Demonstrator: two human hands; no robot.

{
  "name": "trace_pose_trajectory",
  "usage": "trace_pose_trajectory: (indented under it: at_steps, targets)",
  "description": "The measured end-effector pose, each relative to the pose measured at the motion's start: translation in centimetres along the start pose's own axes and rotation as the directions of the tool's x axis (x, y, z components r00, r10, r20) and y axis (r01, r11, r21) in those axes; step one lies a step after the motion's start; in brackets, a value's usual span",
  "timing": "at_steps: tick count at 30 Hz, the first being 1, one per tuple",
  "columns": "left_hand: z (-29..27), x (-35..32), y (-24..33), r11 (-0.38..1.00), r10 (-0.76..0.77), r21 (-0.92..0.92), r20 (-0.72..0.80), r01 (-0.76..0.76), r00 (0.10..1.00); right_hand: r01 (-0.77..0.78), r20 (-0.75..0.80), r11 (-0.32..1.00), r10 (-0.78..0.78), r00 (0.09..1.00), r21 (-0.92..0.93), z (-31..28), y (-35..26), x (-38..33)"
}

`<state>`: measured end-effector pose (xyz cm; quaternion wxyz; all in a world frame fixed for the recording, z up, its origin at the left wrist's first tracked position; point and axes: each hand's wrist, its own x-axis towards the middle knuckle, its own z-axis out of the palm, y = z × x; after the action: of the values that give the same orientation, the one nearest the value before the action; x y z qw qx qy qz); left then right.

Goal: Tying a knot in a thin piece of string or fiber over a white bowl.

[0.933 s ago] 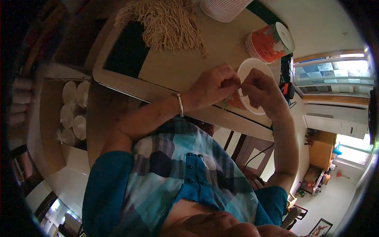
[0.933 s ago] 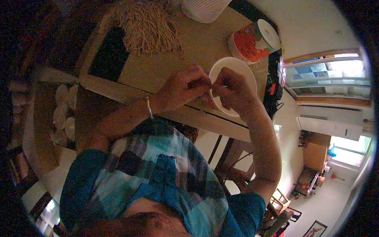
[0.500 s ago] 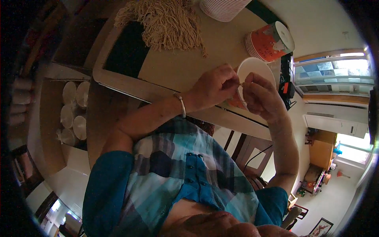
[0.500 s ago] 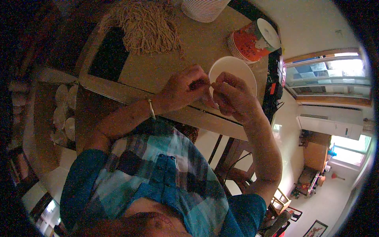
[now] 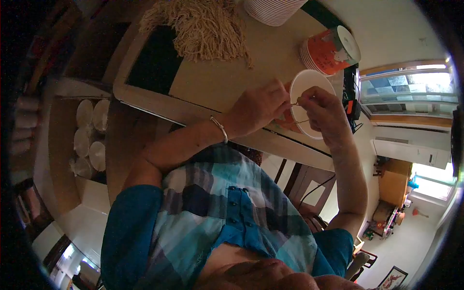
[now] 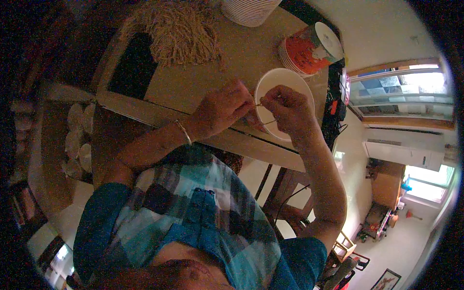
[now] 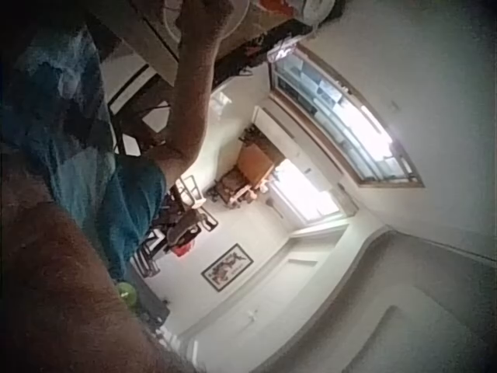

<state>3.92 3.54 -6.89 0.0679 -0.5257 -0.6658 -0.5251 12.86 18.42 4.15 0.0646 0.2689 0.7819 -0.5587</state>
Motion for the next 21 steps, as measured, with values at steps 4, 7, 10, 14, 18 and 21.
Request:
trace_pose_trajectory:
  at_steps: [4,7,10,14,18,21]
  targets:
    - [0.1,-0.2,0.0,0.999,0.038,-0.004,0.006,-0.038,0.999,0.017,-0.065,0.999,-0.02,0.998,-0.051,0.3,0.1,-0.1]
    - [0.5,-0.5,-0.4,1.0,0.018,0.002,0.018,-0.018,1.0,0.057,-0.013,0.991,-0.059,0.998,-0.124,-0.2,0.3,-0.2]
    - [1.3,-0.4,-1.1,0.995,0.076,-0.059,-0.055,-0.079,0.996,0.059,-0.026,0.995,-0.061,0.998,-0.076,0.0,0.4,-0.2]
    - [1.6,-0.3,-1.3,0.985,0.09,-0.138,-0.076,-0.1,0.993,0.078,-0.05,0.995,-0.081,0.995,-0.056,-0.2,1.0,-0.2]
    - [1.6,-1.1,-1.9,0.968,-0.009,-0.249,-0.076,-0.01,0.997,0.177,-0.081,0.977,-0.187,0.979,-0.122,0.1,1.0,-0.3]
    - [1.4,-1.4,-1.3,0.938,-0.121,-0.332,-0.057,0.096,0.991,0.171,-0.095,0.972,-0.188,0.978,-0.164,0.1,0.7,0.0]
